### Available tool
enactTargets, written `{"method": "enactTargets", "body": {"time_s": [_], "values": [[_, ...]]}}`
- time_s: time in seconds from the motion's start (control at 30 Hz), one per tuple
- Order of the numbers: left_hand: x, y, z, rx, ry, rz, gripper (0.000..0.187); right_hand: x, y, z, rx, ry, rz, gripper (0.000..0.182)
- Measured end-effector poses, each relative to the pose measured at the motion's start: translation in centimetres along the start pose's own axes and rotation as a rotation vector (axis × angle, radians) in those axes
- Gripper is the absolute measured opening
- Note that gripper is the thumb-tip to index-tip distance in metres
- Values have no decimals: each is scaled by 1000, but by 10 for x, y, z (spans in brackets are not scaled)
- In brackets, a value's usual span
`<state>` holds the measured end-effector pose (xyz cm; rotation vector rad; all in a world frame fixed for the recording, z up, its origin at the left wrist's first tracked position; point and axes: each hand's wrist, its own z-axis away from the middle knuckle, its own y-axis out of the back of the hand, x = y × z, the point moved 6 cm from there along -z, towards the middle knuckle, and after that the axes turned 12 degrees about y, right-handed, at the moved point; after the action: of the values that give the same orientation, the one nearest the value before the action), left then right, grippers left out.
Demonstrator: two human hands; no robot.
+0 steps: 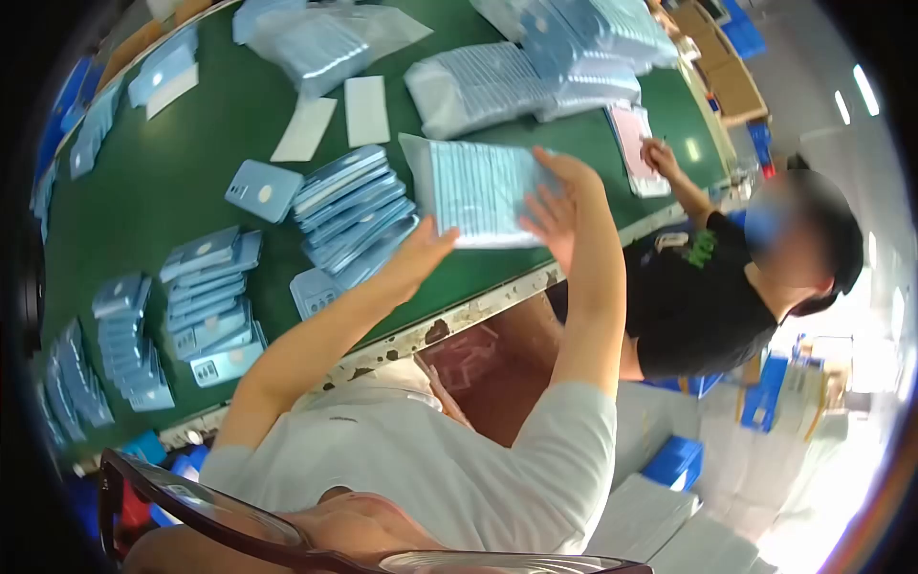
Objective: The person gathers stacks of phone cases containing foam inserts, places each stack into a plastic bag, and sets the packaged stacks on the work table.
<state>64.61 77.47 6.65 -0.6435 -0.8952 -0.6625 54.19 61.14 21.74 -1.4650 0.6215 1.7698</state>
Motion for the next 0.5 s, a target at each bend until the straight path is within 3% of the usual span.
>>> {"method": "enactTargets", "body": {"time_s": [0.03,0.1,0.17,0.23,0.3,0.37,0.43,0.5], "values": [[9,-11,-4,75,27,-98,65,17,20,-5,-148,50,-176,73],[24,-23,-2,174,93,-225,79,-28,-17,39,-29,-92,111,68],[14,-35,8,186,52,-268,84,-9,12,22,-110,-164,220,70],[0,-41,22,154,140,-161,72,25,57,-17,-191,-252,280,72],[-14,-48,37,158,101,-136,66,52,107,-47,-208,-317,316,74],[-18,-52,56,109,15,-199,68,36,107,-28,-133,-187,384,72],[-17,-55,74,268,-409,-220,70,12,104,-23,-53,-54,317,71],[26,-26,112,448,-738,-106,68,-28,90,-23,-15,121,144,70]]}}
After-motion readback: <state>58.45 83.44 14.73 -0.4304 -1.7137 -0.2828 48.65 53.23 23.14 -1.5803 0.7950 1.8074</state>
